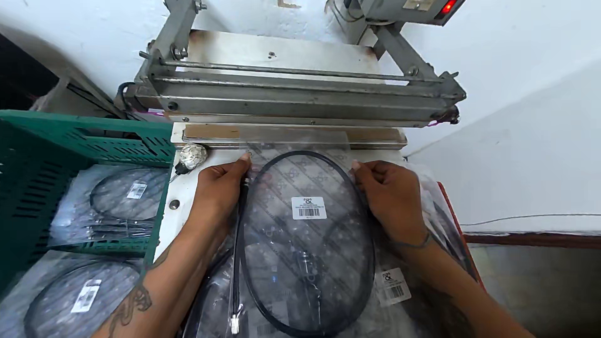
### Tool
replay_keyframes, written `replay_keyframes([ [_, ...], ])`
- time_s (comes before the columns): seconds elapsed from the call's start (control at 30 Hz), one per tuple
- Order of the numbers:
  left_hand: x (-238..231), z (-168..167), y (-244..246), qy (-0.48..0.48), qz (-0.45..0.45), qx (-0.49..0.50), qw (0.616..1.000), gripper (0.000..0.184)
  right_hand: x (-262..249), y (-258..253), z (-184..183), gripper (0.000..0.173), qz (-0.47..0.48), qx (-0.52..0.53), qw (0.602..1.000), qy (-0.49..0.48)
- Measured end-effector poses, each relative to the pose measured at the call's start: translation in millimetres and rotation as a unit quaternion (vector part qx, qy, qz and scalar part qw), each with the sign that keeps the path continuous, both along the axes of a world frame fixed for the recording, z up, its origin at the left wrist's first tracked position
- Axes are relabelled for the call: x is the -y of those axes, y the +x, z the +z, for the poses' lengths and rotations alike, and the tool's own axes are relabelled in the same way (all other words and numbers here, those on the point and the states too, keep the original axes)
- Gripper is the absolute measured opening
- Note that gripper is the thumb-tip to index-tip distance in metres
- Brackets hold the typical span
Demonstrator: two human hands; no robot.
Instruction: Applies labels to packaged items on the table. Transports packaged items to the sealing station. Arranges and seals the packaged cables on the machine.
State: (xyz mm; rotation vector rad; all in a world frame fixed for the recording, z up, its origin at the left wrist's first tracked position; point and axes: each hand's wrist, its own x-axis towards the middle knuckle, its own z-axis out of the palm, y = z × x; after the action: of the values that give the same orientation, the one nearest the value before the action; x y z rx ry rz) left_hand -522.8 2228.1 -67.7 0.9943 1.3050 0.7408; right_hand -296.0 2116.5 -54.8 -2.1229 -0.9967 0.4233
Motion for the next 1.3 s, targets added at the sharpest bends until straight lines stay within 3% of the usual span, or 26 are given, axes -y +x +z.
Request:
replay_keyframes([
  [0.3,-4,-6,-2,0.027,-0.004,0.024,0.999,0.037,-10,5,-4,0.025,0.001,0.013,1.0,-0.011],
  [0.5,-3,-7,6,0.045,0.004,-0.034,0.998,0.035,-15,-1,4,0.029,-0.001,0.041,0.997,-0.066],
  [0.6,28,13,-9,0.194,-0.054,-0.087,0.976,0.034,9,-5,24,0.034,0.015,0.103,0.994,-0.034],
  [0.67,70,30,-45,0.323,-0.114,-0.189,0.921,0.031,51,-8,38,0.034,0.024,0.216,0.976,0.008],
  [0.73,108,39,-91,0.336,-0.157,-0.31,0.876,0.069,88,-17,45,0.042,0.027,0.308,0.95,0.028],
  [0.8,131,34,-120,0.28,-0.171,-0.388,0.862,0.092,112,-50,41,0.07,0.078,0.314,0.946,0.024],
  [0.9,140,17,-129,0.239,-0.185,-0.415,0.858,0.075,122,-124,13,0.073,0.236,0.233,0.943,0.012],
  [0.97,138,16,-137,0.23,-0.171,-0.414,0.864,0.055,125,-143,-3,0.063,0.273,0.226,0.935,-0.03],
  [1.07,131,14,-164,0.247,-0.111,-0.346,0.899,0.048,132,-128,-7,0.063,0.249,0.214,0.944,-0.028],
  [1.13,125,21,-176,0.24,-0.071,-0.165,0.954,0.05,139,-114,1,0.072,0.253,0.12,0.96,0.021],
  [1.2,116,33,-178,0.197,-0.091,0.008,0.976,0.066,139,-112,19,0.077,0.243,-0.059,0.964,0.087],
  [1.27,107,35,-161,0.166,-0.09,0.07,0.979,0.049,130,-122,38,0.06,0.177,-0.228,0.951,0.109],
  [1.3,101,31,-148,0.167,-0.08,0.06,0.981,0.032,123,-127,42,0.039,0.124,-0.279,0.946,0.112],
])
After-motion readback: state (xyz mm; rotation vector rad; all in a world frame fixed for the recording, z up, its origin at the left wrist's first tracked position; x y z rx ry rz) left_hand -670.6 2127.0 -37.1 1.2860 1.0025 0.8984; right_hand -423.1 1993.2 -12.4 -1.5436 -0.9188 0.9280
